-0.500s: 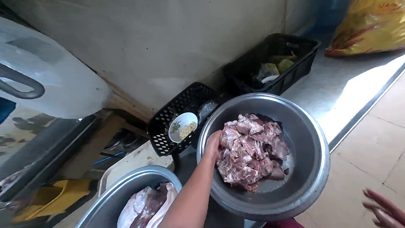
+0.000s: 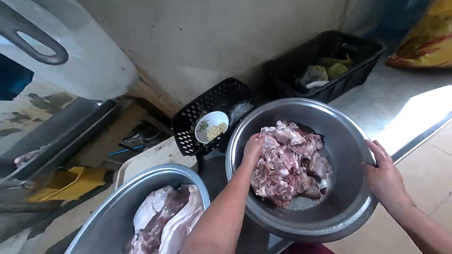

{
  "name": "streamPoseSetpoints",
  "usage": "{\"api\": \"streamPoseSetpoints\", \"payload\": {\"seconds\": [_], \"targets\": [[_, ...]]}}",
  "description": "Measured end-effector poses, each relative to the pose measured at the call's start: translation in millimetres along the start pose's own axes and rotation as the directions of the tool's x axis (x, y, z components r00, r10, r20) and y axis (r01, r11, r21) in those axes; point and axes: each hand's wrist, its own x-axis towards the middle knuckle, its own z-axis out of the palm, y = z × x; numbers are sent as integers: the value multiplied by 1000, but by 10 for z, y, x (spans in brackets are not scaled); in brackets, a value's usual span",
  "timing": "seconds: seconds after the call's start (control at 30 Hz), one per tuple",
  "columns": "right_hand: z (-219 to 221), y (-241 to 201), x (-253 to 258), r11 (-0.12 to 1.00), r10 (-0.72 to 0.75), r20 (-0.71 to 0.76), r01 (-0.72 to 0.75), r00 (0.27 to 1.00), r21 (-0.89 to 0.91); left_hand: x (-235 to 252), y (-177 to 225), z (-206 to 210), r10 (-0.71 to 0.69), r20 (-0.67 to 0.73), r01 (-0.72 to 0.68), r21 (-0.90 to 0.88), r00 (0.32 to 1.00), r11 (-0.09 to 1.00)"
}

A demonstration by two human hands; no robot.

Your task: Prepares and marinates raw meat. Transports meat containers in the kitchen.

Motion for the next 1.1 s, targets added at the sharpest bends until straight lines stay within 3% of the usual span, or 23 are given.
{"api": "streamPoseSetpoints", "payload": {"seconds": [0.17,0.27,0.4,0.57,0.63,0.7,0.77,0.83,1.0,1.1], "targets": [[0,-21,3,999,-28,3,28,1000,-31,-260,160,84,70,-7,-69,64,998,996],[4,11,2,998,-62,-4,62,998,-17,-549,394,303,165,54,-173,199,985,965],[3,83,31,995,-94,-5,94,996,10,-985,649,687,345,168,-383,375,924,844],[7,178,48,985,-158,-7,158,987,69,-1475,621,732,419,310,-521,481,853,705],[10,185,48,982,-174,0,174,985,77,-1697,541,754,502,353,-614,453,789,646],[7,191,49,980,-186,2,185,983,74,-1841,383,862,683,328,-747,431,653,507],[-2,234,72,978,-199,8,198,980,59,-1893,258,970,777,334,-808,472,534,353],[-4,288,95,977,-208,17,207,978,52,-1904,233,983,778,383,-823,492,498,285],[-17,341,122,969,-243,11,242,970,57,-1907,389,833,672,515,-821,508,531,259],[-25,336,125,969,-246,28,245,969,39,-1926,385,864,714,509,-832,522,481,188]]}}
